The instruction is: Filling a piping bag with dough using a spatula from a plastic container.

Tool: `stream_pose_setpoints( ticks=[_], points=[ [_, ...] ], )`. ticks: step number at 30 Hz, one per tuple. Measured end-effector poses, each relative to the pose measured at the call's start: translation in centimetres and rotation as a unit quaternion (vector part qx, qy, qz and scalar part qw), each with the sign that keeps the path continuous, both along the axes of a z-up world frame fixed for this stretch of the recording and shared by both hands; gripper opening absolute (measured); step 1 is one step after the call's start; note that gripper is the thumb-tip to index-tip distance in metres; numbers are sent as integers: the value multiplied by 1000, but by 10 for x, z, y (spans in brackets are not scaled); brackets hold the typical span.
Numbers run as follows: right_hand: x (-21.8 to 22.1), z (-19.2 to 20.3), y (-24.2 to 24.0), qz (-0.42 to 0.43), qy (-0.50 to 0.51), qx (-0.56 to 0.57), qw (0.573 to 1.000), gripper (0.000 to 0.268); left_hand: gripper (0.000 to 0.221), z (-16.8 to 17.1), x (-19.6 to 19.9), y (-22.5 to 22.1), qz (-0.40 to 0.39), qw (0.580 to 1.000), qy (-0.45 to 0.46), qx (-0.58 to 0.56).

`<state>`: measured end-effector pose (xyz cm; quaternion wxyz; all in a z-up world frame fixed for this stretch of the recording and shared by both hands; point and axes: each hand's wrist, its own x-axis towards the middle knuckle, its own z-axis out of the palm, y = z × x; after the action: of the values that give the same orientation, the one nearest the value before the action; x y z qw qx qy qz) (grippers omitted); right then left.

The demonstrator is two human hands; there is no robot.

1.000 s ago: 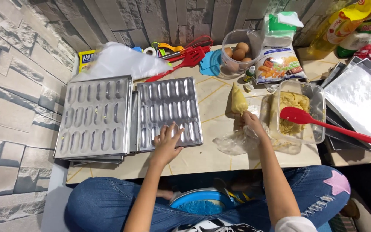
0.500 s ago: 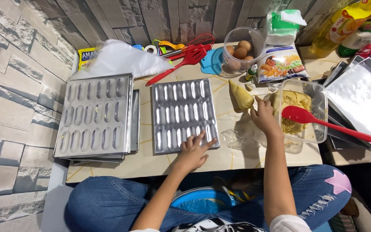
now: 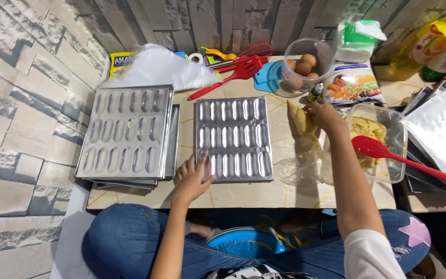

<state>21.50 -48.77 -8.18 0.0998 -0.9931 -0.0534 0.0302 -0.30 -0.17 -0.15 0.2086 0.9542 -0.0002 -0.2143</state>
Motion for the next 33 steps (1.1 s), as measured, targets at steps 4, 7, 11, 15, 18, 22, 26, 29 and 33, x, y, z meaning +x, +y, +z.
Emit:
stream_pose_setpoints(
  ticks=[4, 7, 11, 15, 18, 22, 26, 29, 33],
  points=[
    [18, -24, -15, 34, 4, -84, 996, 26, 81, -8, -6, -9, -13, 999, 37, -12],
    [17, -6, -8, 76, 6, -195, 978, 17, 86, 0, -5, -7, -10, 999, 36, -31],
    [22, -3, -1, 132, -50, -292, 946, 17, 91, 6, 7, 3, 18, 997, 19, -75],
    [5, 62, 48, 93, -32, -71, 993, 23, 63, 3, 52, 0, 48, 994, -48, -80],
    [-6, 76, 99, 119, 27, -19, 992, 29, 56, -15, 94, -14, 16, 989, -134, -55],
    [-37, 65, 148, 231, 33, 51, 971, 28, 48, -42, 117, -45, -118, 972, -202, 17],
    [-57, 67, 153, 358, -127, -81, 921, 14, 52, -75, 110, -59, -156, 954, -255, 14],
    [-79, 78, 149, 405, -146, -60, 901, 10, 51, -79, 108, -64, -137, 944, -296, 40],
    [-118, 73, 146, 399, -186, -55, 896, 11, 51, -85, 108, -66, -131, 938, -316, 59]
  ],
)
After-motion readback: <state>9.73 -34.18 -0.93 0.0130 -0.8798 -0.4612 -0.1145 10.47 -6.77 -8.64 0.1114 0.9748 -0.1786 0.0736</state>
